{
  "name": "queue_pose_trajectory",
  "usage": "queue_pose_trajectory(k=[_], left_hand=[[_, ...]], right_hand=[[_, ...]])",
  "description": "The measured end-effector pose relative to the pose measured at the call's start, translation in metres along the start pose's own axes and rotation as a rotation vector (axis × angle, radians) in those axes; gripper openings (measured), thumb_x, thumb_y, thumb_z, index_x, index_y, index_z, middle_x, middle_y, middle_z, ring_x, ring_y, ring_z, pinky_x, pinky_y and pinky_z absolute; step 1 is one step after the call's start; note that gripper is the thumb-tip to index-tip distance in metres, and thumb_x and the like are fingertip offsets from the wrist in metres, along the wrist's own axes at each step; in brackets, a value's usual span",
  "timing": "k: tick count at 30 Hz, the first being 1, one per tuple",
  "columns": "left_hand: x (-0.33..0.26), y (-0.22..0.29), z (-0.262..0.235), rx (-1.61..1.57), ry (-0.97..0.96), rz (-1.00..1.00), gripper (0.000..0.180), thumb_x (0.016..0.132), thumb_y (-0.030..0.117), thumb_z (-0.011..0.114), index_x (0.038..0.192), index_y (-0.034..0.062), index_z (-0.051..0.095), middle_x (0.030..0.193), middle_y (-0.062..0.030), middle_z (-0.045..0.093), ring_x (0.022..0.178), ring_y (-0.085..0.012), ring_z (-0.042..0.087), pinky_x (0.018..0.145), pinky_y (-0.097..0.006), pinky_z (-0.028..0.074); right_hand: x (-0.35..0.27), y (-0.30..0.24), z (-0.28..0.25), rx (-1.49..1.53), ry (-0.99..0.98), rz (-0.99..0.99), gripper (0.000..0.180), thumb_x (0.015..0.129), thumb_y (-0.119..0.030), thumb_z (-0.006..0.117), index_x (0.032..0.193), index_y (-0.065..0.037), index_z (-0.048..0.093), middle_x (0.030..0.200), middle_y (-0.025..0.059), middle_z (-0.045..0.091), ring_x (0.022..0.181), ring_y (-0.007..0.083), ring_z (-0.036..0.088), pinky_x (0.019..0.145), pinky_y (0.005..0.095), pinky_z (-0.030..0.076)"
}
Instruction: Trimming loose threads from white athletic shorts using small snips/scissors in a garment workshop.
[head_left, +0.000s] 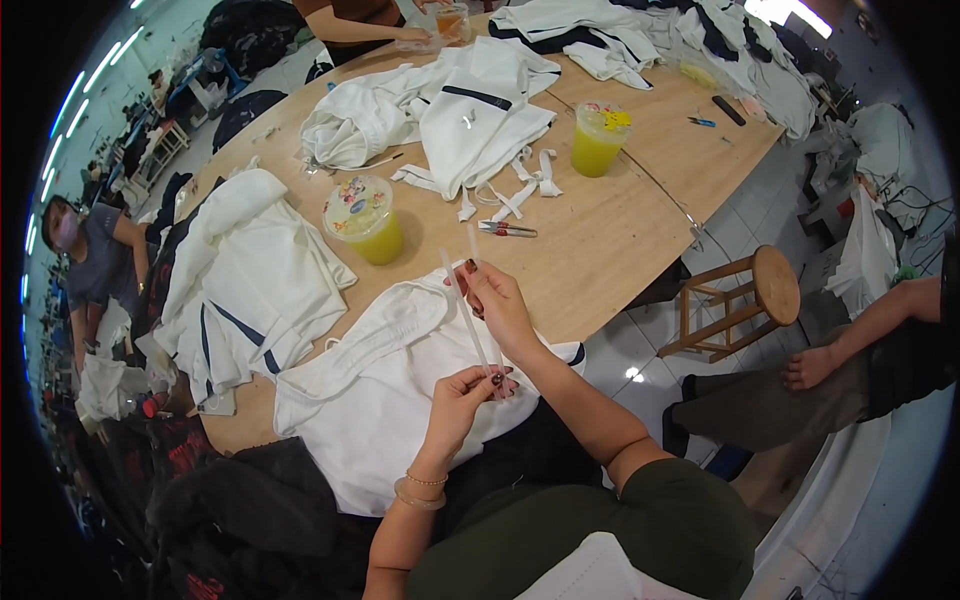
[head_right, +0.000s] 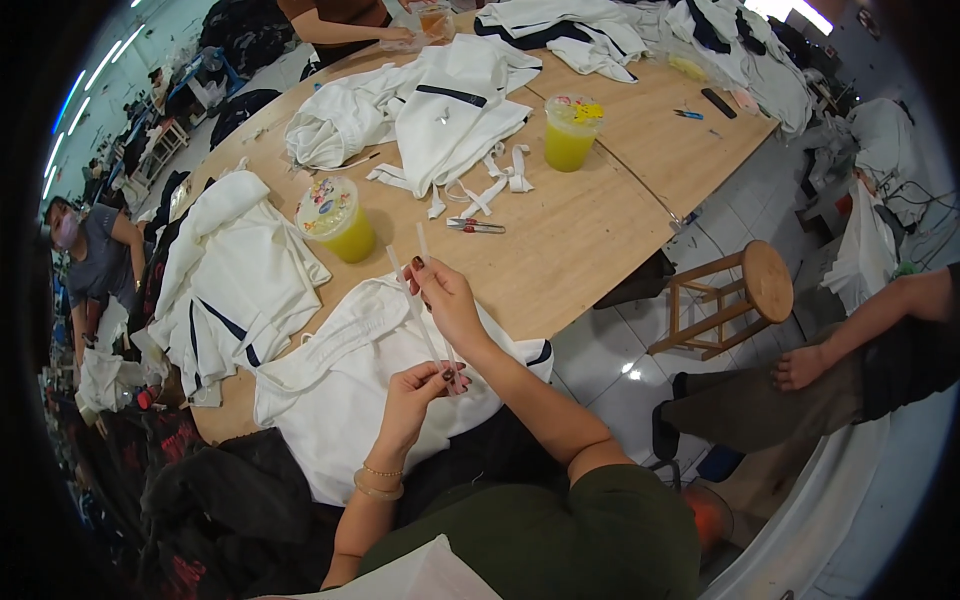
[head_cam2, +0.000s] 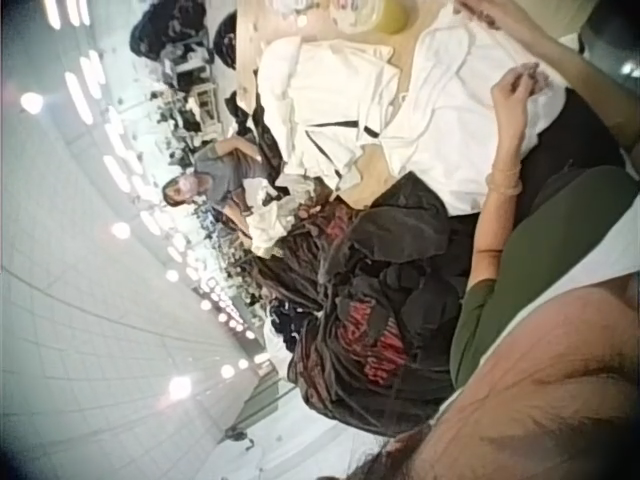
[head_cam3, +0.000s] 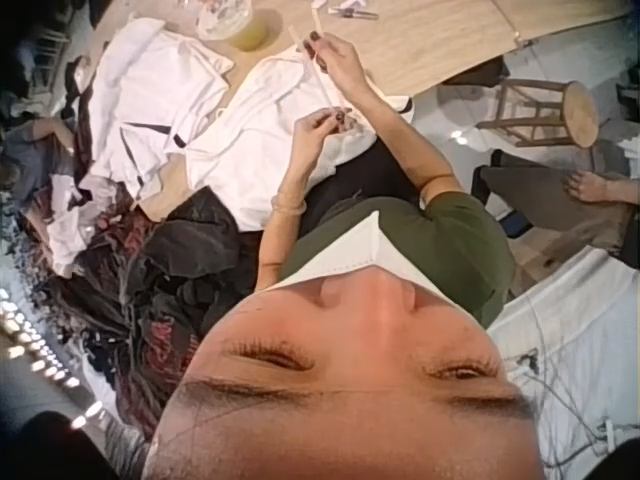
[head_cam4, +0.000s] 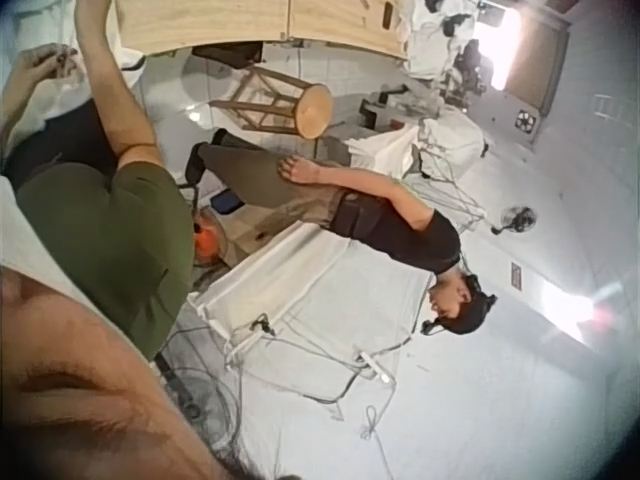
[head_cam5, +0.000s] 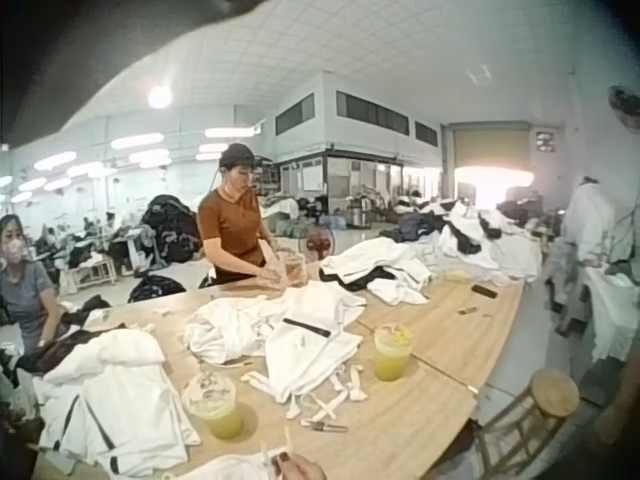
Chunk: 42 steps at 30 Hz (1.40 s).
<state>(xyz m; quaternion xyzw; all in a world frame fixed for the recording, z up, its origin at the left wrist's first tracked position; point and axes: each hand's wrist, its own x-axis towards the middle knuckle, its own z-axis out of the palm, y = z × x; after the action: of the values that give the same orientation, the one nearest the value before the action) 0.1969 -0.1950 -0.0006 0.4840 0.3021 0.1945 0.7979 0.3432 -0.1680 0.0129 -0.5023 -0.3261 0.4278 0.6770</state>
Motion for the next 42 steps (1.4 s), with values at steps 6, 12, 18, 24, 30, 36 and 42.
queue_pose_trajectory(k=[6, 12, 18, 24, 30, 36, 42], left_hand=[[-0.002, -0.008, 0.001, 0.007, 0.038, 0.032, 0.021, 0.090, 0.008, 0.056, 0.103, -0.0055, 0.063, 0.085, -0.0068, 0.066, 0.077, -0.0109, 0.059, 0.075, -0.024, 0.048], [0.001, -0.008, 0.000, 0.015, 0.044, 0.034, 0.021, 0.090, 0.008, 0.056, 0.103, -0.0058, 0.063, 0.084, -0.0057, 0.065, 0.077, -0.0101, 0.058, 0.075, -0.023, 0.047], [-0.005, -0.014, -0.006, 0.027, 0.045, 0.031, 0.021, 0.090, 0.008, 0.054, 0.104, -0.0053, 0.063, 0.085, -0.0046, 0.065, 0.076, -0.0087, 0.057, 0.074, -0.022, 0.047], [-0.005, -0.013, -0.009, 0.021, -0.018, 0.050, 0.023, 0.091, 0.006, 0.052, 0.108, -0.0044, 0.063, 0.087, -0.0047, 0.065, 0.078, -0.0081, 0.056, 0.074, -0.022, 0.046], [-0.010, 0.003, -0.013, -0.018, 0.189, 0.237, 0.026, 0.090, 0.007, 0.053, 0.114, -0.0027, 0.060, 0.092, -0.0067, 0.066, 0.082, -0.0090, 0.057, 0.075, -0.022, 0.045], [-0.008, 0.011, -0.021, -0.087, 0.175, 0.275, 0.023, 0.089, 0.007, 0.054, 0.109, -0.0035, 0.062, 0.092, -0.0094, 0.066, 0.082, -0.0116, 0.057, 0.075, -0.024, 0.045], [-0.020, 0.007, -0.038, -0.397, 0.092, 0.335, 0.025, 0.089, 0.005, 0.052, 0.110, -0.0062, 0.059, 0.097, -0.0125, 0.064, 0.090, -0.0165, 0.059, 0.083, -0.028, 0.046]], right_hand=[[0.000, 0.001, -0.011, 0.078, 0.090, -0.033, 0.029, 0.096, -0.026, 0.044, 0.088, -0.005, 0.062, 0.062, -0.0070, 0.043, 0.053, 0.0019, 0.032, 0.049, 0.0179, 0.024], [0.010, -0.012, -0.046, 0.131, 0.189, -0.027, 0.017, 0.091, -0.017, 0.049, 0.087, -0.005, 0.061, 0.066, -0.0061, 0.048, 0.054, 0.0011, 0.036, 0.050, 0.0167, 0.026], [0.013, -0.025, -0.044, 0.063, 0.172, -0.076, 0.010, 0.088, -0.012, 0.052, 0.086, -0.006, 0.059, 0.064, -0.0059, 0.047, 0.053, 0.0013, 0.037, 0.047, 0.0181, 0.027], [0.015, -0.030, -0.058, 0.096, 0.207, 0.020, 0.007, 0.087, -0.010, 0.054, 0.082, -0.006, 0.057, 0.066, -0.0023, 0.052, 0.053, 0.0025, 0.041, 0.047, 0.0177, 0.029], [0.019, -0.030, -0.066, 0.222, 0.259, -0.030, 0.002, 0.086, -0.008, 0.054, 0.084, -0.007, 0.053, 0.068, 0.0011, 0.055, 0.052, 0.0053, 0.045, 0.046, 0.0191, 0.034], [0.021, -0.030, -0.074, 0.299, 0.271, -0.062, 0.004, 0.087, -0.009, 0.054, 0.090, -0.007, 0.053, 0.075, 0.0020, 0.058, 0.061, 0.0062, 0.052, 0.053, 0.0190, 0.043], [0.022, -0.018, -0.062, 0.354, 0.087, 0.106, 0.010, 0.088, -0.008, 0.053, 0.097, -0.007, 0.054, 0.073, 0.0016, 0.057, 0.061, 0.0075, 0.052, 0.052, 0.0208, 0.041]])
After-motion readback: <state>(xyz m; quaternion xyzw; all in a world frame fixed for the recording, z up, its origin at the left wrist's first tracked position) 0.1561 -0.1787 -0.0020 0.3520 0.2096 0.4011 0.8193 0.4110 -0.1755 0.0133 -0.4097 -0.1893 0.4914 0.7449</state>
